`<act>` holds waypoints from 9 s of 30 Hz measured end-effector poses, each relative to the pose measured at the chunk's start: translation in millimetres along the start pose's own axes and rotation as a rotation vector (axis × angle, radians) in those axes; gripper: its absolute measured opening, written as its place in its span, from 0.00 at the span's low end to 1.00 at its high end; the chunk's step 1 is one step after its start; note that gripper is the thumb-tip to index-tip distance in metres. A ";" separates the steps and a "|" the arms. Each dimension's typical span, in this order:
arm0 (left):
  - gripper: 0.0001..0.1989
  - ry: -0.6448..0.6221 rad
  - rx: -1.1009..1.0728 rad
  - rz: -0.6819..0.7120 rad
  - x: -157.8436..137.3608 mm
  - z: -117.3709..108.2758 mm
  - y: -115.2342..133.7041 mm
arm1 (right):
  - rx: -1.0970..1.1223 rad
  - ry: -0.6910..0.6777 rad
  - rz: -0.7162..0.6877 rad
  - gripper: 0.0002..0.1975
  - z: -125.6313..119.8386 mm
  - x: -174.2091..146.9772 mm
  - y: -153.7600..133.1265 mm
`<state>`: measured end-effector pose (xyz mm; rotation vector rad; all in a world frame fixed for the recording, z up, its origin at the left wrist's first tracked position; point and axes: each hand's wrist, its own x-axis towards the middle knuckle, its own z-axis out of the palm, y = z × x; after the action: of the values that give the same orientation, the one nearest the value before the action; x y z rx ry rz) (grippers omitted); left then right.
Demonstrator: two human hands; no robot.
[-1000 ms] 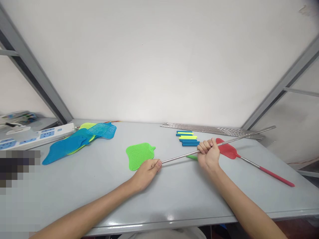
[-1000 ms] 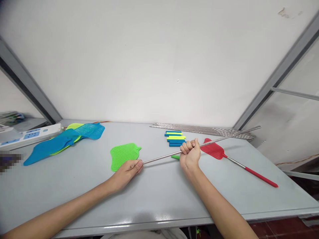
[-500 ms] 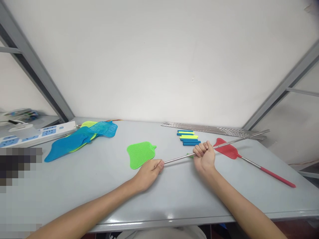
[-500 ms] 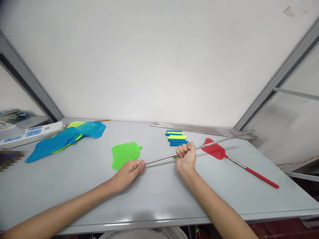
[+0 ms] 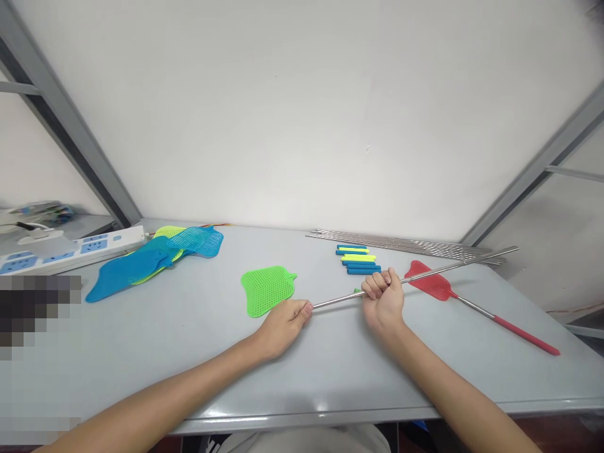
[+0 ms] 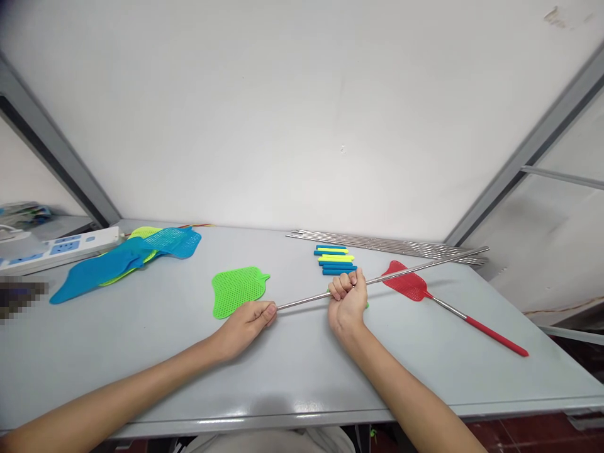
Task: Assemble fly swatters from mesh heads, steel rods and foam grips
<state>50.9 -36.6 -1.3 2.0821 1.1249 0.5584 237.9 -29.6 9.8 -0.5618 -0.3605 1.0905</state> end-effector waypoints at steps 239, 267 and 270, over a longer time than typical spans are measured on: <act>0.22 -0.019 0.583 0.169 -7.0 5.7 -1.2 | 0.022 0.187 0.127 0.14 -9.5 11.5 -13.9; 0.11 0.077 0.150 0.130 1.6 -9.3 9.2 | 0.091 0.132 0.349 0.12 -7.5 20.4 -30.5; 0.10 0.077 0.143 0.117 1.4 -9.0 8.8 | 0.116 0.135 0.354 0.12 -7.6 21.0 -31.4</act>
<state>50.7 -35.5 11.3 2.2785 1.1199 0.6350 273.8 -23.4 22.3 -0.6062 -0.0787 1.3949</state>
